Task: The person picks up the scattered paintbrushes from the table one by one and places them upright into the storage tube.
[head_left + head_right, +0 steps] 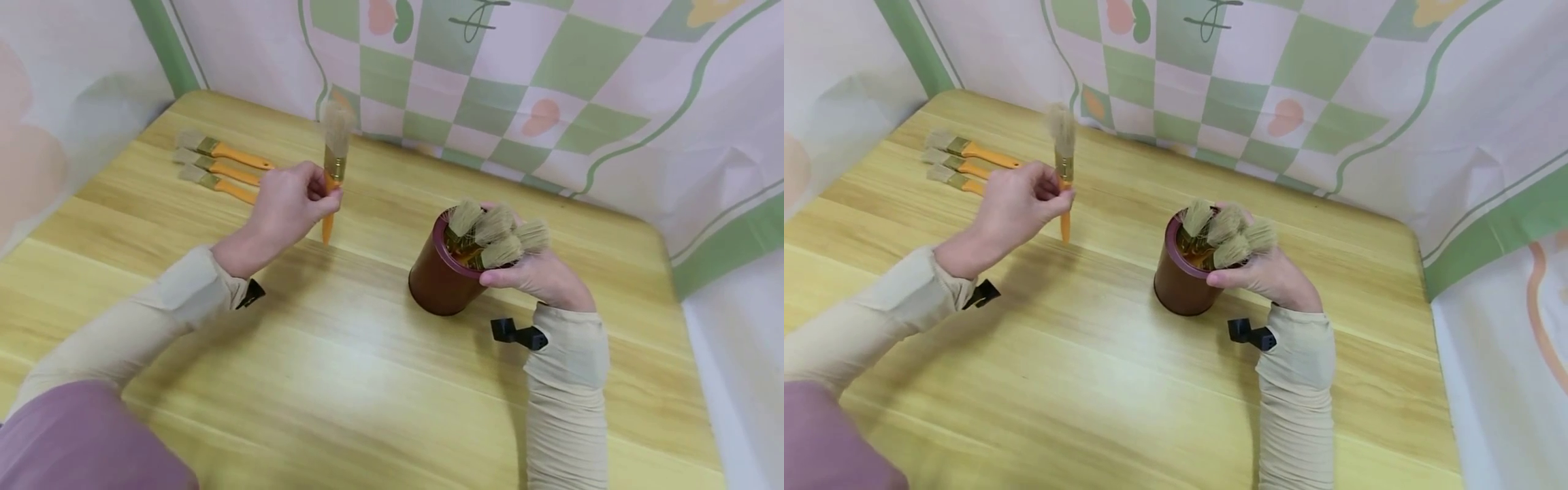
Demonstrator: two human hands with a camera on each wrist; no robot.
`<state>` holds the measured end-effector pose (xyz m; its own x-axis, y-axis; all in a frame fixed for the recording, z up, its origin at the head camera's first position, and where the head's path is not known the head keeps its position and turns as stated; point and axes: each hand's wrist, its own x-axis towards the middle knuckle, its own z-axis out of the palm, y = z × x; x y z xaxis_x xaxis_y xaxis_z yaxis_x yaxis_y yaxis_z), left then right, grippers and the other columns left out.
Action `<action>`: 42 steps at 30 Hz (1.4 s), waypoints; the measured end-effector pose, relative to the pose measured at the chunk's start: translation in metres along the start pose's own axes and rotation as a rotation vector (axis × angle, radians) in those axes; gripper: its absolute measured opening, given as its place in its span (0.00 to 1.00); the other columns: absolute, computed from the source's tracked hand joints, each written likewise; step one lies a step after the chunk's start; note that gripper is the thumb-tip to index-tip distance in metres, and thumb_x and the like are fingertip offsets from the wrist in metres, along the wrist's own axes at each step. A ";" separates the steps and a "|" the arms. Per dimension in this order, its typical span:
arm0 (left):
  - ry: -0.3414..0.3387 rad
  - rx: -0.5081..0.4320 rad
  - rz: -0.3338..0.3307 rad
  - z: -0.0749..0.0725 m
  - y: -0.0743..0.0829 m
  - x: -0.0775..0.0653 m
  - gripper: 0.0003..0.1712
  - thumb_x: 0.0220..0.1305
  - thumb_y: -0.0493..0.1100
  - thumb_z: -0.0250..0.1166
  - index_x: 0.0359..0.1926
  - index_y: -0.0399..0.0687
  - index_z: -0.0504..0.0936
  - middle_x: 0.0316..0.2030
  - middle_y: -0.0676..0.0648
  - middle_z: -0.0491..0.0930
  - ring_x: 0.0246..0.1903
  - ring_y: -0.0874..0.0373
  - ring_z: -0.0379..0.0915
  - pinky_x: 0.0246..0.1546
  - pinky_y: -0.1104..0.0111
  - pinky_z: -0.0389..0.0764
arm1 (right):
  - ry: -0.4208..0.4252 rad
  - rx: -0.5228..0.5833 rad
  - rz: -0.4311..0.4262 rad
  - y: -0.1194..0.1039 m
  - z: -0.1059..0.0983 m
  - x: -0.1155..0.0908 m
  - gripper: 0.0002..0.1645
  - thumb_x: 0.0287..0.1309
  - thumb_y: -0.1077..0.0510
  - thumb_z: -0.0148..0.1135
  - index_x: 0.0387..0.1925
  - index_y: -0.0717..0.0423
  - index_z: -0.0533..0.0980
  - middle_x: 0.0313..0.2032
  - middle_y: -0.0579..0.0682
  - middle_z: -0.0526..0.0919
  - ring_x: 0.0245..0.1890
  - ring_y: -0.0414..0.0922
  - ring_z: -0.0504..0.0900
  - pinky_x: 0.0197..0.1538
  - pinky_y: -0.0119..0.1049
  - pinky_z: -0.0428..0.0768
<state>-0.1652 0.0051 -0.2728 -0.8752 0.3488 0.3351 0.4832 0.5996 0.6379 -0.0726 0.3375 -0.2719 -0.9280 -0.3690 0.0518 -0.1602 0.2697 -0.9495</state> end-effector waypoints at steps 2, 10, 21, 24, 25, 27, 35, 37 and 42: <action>-0.005 -0.025 0.034 0.007 0.004 0.001 0.10 0.60 0.39 0.64 0.34 0.32 0.81 0.30 0.37 0.86 0.29 0.49 0.84 0.30 0.61 0.84 | 0.007 -0.012 0.003 0.000 0.000 -0.002 0.51 0.43 0.76 0.69 0.68 0.53 0.59 0.60 0.43 0.73 0.60 0.38 0.70 0.62 0.23 0.65; 0.032 -0.074 0.162 0.018 0.015 -0.008 0.08 0.57 0.37 0.66 0.32 0.32 0.80 0.28 0.38 0.86 0.26 0.51 0.85 0.27 0.64 0.84 | -0.040 -0.104 -0.007 0.006 0.009 0.016 0.50 0.44 0.69 0.72 0.69 0.53 0.59 0.60 0.42 0.73 0.62 0.38 0.69 0.64 0.24 0.64; 0.091 -0.078 0.259 0.022 0.030 -0.008 0.08 0.56 0.37 0.66 0.29 0.34 0.79 0.25 0.41 0.85 0.24 0.54 0.83 0.26 0.67 0.83 | -0.072 -0.077 -0.009 0.009 0.010 0.026 0.51 0.44 0.69 0.72 0.70 0.55 0.58 0.60 0.41 0.74 0.62 0.37 0.69 0.64 0.24 0.65; 0.095 -0.075 0.278 0.023 0.032 -0.007 0.08 0.56 0.37 0.66 0.28 0.34 0.79 0.24 0.41 0.84 0.23 0.55 0.83 0.25 0.68 0.83 | -0.071 -0.076 -0.019 0.009 0.010 0.025 0.51 0.44 0.69 0.72 0.69 0.54 0.58 0.59 0.39 0.74 0.61 0.36 0.69 0.64 0.23 0.64; 0.096 -0.079 0.281 0.024 0.033 -0.007 0.08 0.56 0.37 0.66 0.28 0.34 0.79 0.24 0.41 0.84 0.23 0.55 0.83 0.25 0.68 0.83 | -0.071 -0.072 -0.024 0.010 0.010 0.024 0.51 0.44 0.69 0.72 0.69 0.54 0.58 0.59 0.39 0.74 0.61 0.36 0.70 0.64 0.23 0.65; 0.096 -0.086 0.288 0.024 0.036 -0.006 0.09 0.56 0.38 0.66 0.28 0.34 0.79 0.24 0.41 0.85 0.23 0.55 0.83 0.25 0.68 0.83 | -0.072 -0.061 -0.034 0.010 0.011 0.024 0.51 0.44 0.70 0.72 0.69 0.54 0.59 0.59 0.39 0.74 0.61 0.36 0.70 0.64 0.24 0.65; 0.122 -0.107 0.367 0.020 0.057 0.006 0.09 0.58 0.40 0.67 0.30 0.36 0.78 0.25 0.44 0.84 0.26 0.57 0.84 0.30 0.70 0.83 | -0.053 -0.027 -0.041 0.011 0.015 0.024 0.50 0.42 0.71 0.72 0.68 0.53 0.61 0.58 0.42 0.75 0.59 0.39 0.72 0.63 0.26 0.67; 0.122 -0.116 0.391 0.021 0.063 0.009 0.10 0.57 0.40 0.67 0.30 0.36 0.78 0.25 0.43 0.84 0.26 0.57 0.83 0.31 0.71 0.83 | -0.056 -0.028 -0.049 0.011 0.016 0.023 0.50 0.42 0.71 0.72 0.68 0.54 0.61 0.58 0.43 0.75 0.59 0.39 0.72 0.62 0.26 0.67; 0.110 -0.145 0.410 0.026 0.072 0.014 0.10 0.57 0.39 0.67 0.29 0.35 0.78 0.24 0.43 0.84 0.26 0.57 0.83 0.31 0.71 0.84 | -0.070 -0.001 -0.087 0.012 0.015 0.025 0.49 0.43 0.71 0.71 0.68 0.55 0.61 0.58 0.45 0.75 0.59 0.40 0.72 0.62 0.27 0.68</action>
<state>-0.1420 0.0718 -0.2396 -0.6131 0.4532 0.6470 0.7893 0.3180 0.5252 -0.0925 0.3182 -0.2869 -0.8846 -0.4526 0.1125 -0.2398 0.2344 -0.9421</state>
